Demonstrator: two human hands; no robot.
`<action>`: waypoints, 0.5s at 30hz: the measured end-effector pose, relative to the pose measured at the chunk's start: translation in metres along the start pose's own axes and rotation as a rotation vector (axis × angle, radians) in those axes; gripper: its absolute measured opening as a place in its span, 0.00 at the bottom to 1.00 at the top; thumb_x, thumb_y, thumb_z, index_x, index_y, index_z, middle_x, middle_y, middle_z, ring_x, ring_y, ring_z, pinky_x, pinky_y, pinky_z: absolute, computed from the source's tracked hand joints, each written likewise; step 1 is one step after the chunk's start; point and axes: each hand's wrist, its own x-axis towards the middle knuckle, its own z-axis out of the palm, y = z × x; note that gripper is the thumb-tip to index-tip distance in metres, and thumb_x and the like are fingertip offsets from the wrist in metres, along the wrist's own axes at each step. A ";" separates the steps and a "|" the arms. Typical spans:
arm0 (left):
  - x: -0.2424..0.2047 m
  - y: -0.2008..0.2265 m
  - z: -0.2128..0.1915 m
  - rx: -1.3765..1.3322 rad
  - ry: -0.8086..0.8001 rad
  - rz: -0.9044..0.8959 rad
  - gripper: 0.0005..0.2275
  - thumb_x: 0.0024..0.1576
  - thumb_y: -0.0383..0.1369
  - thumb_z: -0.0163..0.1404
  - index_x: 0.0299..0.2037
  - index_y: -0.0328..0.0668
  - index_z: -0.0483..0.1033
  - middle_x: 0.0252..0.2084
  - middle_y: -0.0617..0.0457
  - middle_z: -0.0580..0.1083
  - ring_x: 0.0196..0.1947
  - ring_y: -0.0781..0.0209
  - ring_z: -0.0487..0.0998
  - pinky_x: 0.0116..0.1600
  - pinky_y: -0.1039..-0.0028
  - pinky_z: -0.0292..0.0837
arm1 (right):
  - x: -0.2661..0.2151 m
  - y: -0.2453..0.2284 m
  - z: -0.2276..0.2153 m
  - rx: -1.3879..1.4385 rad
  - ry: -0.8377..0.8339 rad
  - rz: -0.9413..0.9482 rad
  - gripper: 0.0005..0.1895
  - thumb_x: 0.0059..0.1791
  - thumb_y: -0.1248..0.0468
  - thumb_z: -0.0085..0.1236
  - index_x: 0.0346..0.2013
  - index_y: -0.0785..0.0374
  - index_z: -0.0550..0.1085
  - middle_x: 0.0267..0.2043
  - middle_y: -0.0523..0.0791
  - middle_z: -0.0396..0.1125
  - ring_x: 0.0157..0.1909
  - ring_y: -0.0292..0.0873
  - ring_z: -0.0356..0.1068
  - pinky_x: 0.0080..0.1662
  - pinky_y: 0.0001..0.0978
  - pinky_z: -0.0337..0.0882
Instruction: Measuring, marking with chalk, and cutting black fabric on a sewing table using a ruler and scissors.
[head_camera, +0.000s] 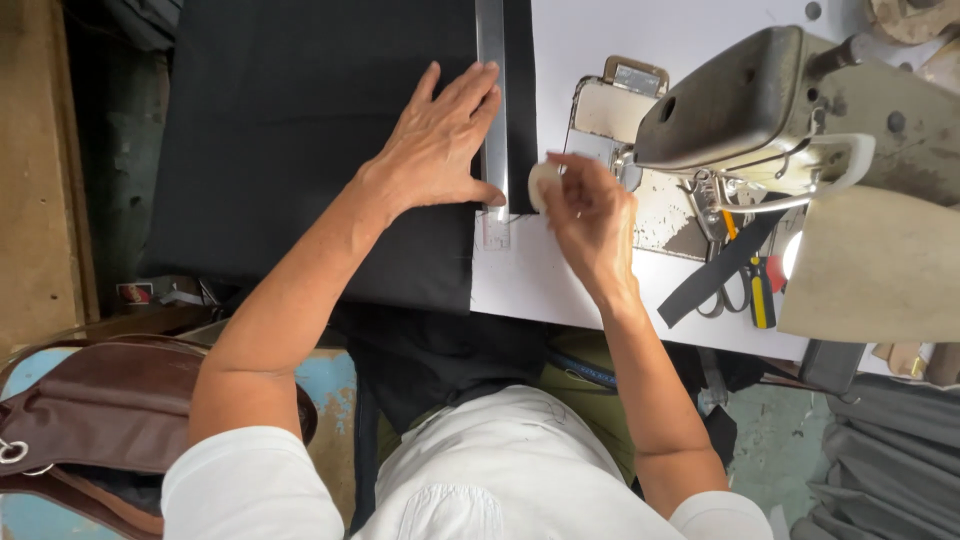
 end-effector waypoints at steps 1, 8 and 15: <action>-0.001 0.003 -0.003 0.010 0.005 0.001 0.58 0.47 0.65 0.67 0.74 0.16 0.58 0.81 0.31 0.50 0.82 0.39 0.50 0.79 0.36 0.38 | 0.010 0.007 0.004 0.003 0.005 -0.010 0.12 0.58 0.68 0.60 0.57 0.65 0.76 0.29 0.42 0.69 0.27 0.35 0.69 0.33 0.28 0.73; -0.040 0.040 -0.009 -0.115 0.010 -0.009 0.56 0.47 0.59 0.69 0.75 0.20 0.58 0.81 0.31 0.52 0.82 0.37 0.50 0.81 0.39 0.38 | 0.021 0.026 0.032 0.146 0.114 -0.150 0.15 0.58 0.72 0.60 0.60 0.65 0.75 0.44 0.49 0.75 0.44 0.43 0.77 0.48 0.34 0.81; -0.011 -0.036 -0.006 0.065 0.079 0.082 0.54 0.54 0.67 0.58 0.77 0.23 0.60 0.82 0.31 0.55 0.81 0.35 0.50 0.77 0.34 0.39 | 0.007 0.041 0.047 0.177 0.153 -0.111 0.14 0.60 0.65 0.60 0.61 0.62 0.74 0.47 0.44 0.72 0.44 0.36 0.71 0.43 0.24 0.74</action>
